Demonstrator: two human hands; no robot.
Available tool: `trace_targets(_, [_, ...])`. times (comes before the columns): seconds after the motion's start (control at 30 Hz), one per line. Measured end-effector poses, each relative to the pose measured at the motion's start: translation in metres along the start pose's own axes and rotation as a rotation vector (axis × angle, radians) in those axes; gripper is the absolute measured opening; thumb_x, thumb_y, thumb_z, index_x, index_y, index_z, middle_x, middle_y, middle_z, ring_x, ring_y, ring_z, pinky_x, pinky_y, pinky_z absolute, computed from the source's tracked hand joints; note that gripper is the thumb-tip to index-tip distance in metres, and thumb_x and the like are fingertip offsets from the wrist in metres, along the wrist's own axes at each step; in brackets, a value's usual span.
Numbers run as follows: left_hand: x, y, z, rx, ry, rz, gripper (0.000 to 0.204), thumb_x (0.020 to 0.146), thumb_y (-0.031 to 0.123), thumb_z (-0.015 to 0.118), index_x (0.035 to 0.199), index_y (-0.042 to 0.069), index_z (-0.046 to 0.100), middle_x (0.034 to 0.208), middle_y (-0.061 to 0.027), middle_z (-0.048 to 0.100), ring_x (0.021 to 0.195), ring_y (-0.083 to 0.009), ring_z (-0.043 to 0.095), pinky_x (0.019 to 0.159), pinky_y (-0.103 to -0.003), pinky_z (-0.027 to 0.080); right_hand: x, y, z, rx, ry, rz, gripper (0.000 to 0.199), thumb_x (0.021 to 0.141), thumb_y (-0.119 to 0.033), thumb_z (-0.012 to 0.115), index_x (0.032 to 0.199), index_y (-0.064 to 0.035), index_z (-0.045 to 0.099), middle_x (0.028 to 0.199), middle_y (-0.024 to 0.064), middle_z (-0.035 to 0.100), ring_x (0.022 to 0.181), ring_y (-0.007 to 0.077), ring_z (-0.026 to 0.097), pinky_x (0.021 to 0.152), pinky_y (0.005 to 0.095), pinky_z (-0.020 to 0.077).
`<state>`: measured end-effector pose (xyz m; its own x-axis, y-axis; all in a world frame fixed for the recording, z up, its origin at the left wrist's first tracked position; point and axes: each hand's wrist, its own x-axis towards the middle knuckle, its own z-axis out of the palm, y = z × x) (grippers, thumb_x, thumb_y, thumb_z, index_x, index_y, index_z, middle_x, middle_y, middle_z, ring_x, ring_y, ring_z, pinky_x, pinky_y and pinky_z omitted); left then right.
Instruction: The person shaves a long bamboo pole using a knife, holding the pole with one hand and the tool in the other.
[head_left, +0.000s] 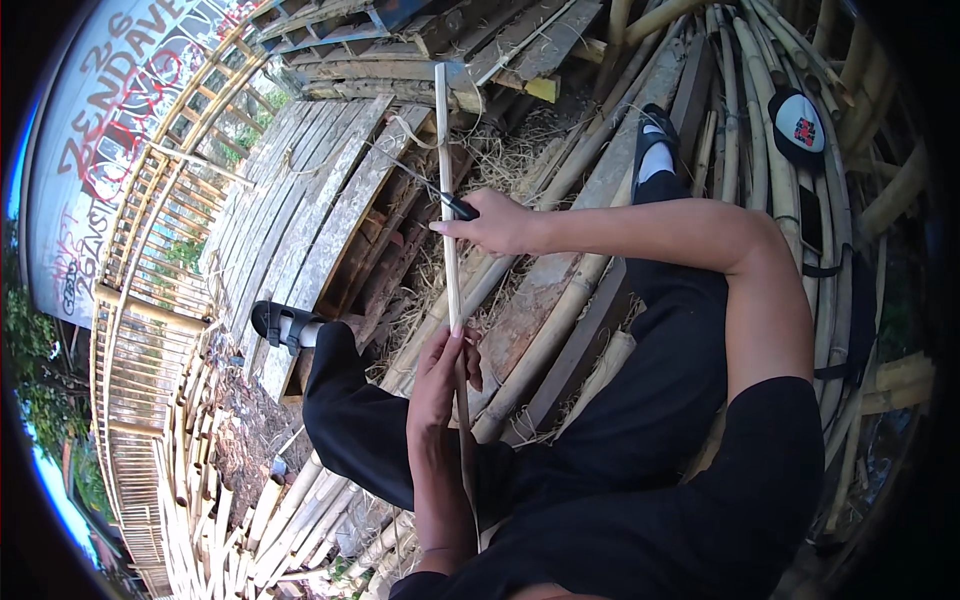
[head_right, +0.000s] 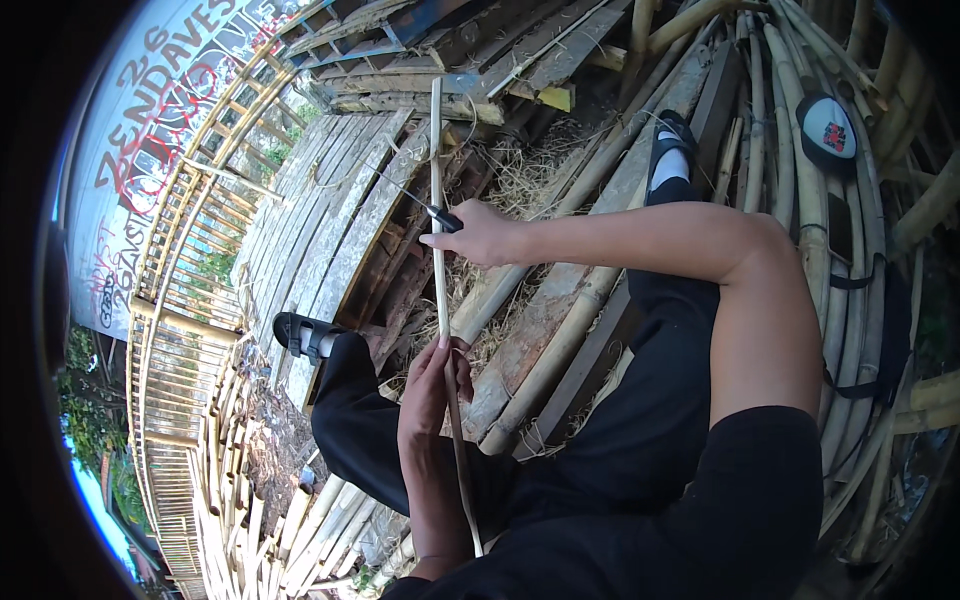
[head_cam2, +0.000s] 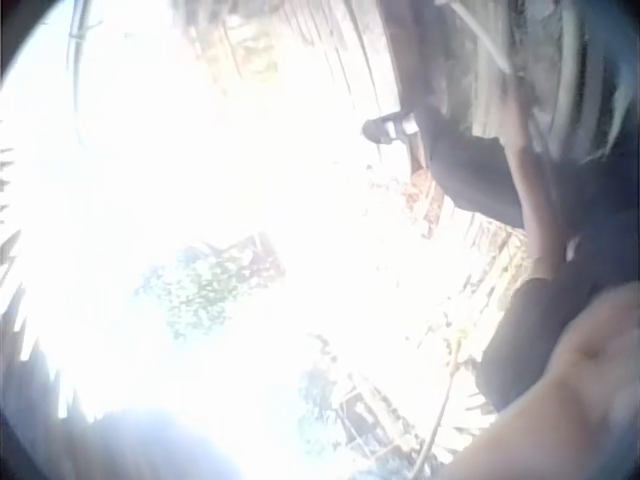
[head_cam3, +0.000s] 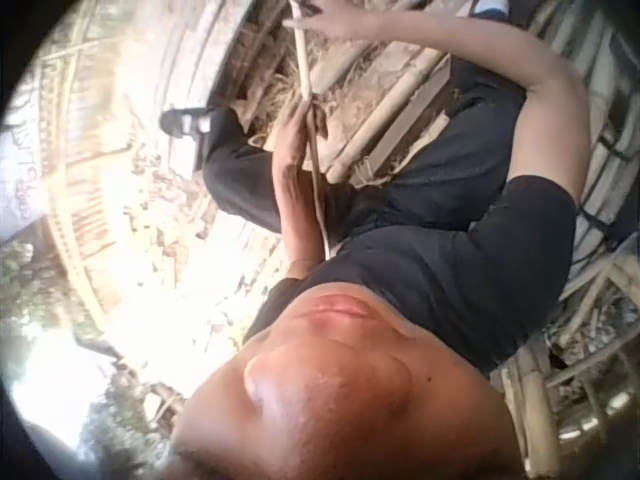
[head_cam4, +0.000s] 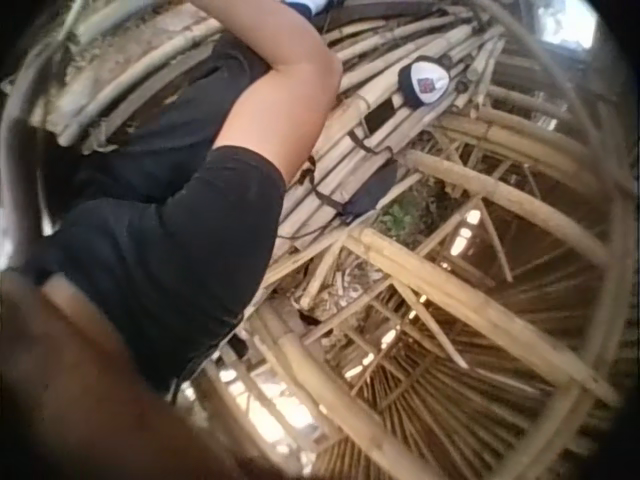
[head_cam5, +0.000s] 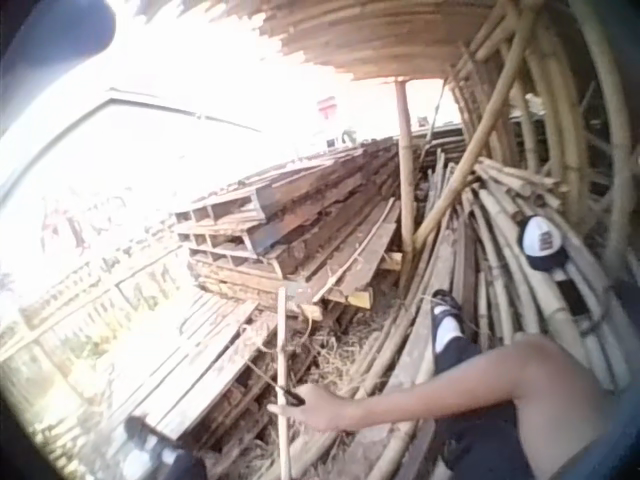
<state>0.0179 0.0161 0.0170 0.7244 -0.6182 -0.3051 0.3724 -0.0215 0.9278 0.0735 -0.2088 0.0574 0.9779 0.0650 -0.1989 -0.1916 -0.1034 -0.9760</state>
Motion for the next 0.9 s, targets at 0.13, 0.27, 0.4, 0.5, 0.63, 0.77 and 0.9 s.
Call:
trace_targets(0.13, [-0.03,-0.022,-0.008,0.138,-0.075,-0.076,0.034,0.099,0.031,0.042,0.104,-0.002,0.051,0.065,-0.0076,0.057,0.053,-0.0169,0.057,0.057,-0.028,0.048,0.01,-0.013,-0.02,0.072,0.219,-0.155,0.028,0.09,-0.025,0.061,0.074,-0.0071,0.046,0.052,-0.0051,0.036,0.038,0.0053,0.034,0.035,0.0248,0.0256])
trace_targets(0.27, [-0.072,-0.027,-0.009,0.043,-0.097,-0.247,0.032,0.098,0.032,0.047,0.085,0.004,0.054,0.057,0.0011,0.047,0.045,-0.008,0.045,0.045,-0.022,0.039,0.003,-0.027,-0.038,0.117,0.288,-0.199,0.029,0.091,-0.025,0.06,0.073,-0.0078,0.045,0.052,-0.0054,0.035,0.038,0.0047,0.033,0.035,0.0247,0.0245])
trace_targets(0.4, [-0.076,-0.02,-0.001,0.077,-0.007,-0.159,0.033,0.098,0.032,0.046,0.078,0.006,0.052,0.055,0.003,0.042,0.041,-0.0057,0.038,0.039,-0.021,0.033,-0.003,-0.036,-0.049,-0.096,0.362,-0.256,0.031,0.09,-0.027,0.061,0.07,-0.009,0.044,0.05,-0.0055,0.035,0.038,0.0048,0.033,0.035,0.0252,0.0244])
trace_targets(0.5, [-0.076,-0.006,0.0,0.052,-0.04,-0.182,0.033,0.098,0.032,0.047,0.077,0.007,0.05,0.054,0.0033,0.042,0.04,-0.0054,0.037,0.037,-0.022,0.031,-0.004,-0.04,-0.055,-0.112,0.422,-0.248,0.032,0.089,-0.029,0.062,0.07,-0.0088,0.046,0.05,-0.0053,0.035,0.037,0.0052,0.032,0.035,0.0253,0.0248])
trace_targets(0.63, [-0.08,0.015,-0.003,0.176,0.004,-0.19,0.036,0.097,0.034,0.049,0.073,0.007,0.05,0.053,0.0028,0.043,0.04,-0.0056,0.04,0.036,-0.022,0.031,-0.005,-0.042,-0.064,-0.159,0.417,-0.312,0.032,0.089,-0.031,0.062,0.071,-0.0088,0.046,0.049,-0.0052,0.036,0.036,0.0047,0.032,0.035,0.0248,0.0241])
trace_targets(0.77, [-0.085,0.017,-0.025,0.481,0.16,-0.119,0.043,0.093,0.031,0.056,0.063,0.002,0.05,0.05,0.0046,0.038,0.045,-0.004,0.034,0.04,-0.025,0.027,-0.008,-0.045,-0.059,0.0,0.408,-0.233,0.032,0.091,-0.034,0.058,0.077,-0.0068,0.049,0.05,-0.006,0.034,0.036,0.0036,0.032,0.034,0.0233,0.0226])
trace_targets(0.9, [-0.088,0.025,-0.036,0.81,0.325,0.033,0.041,0.088,0.026,0.063,0.063,-0.004,0.051,0.05,0.0015,0.029,0.051,-0.0049,0.025,0.043,-0.028,0.021,-0.002,-0.037,-0.065,-0.157,0.498,-0.267,0.044,0.086,-0.043,0.06,0.064,-0.004,0.057,0.052,0.0017,0.049,0.044,0.0118,0.047,0.046,0.0311,0.0385])
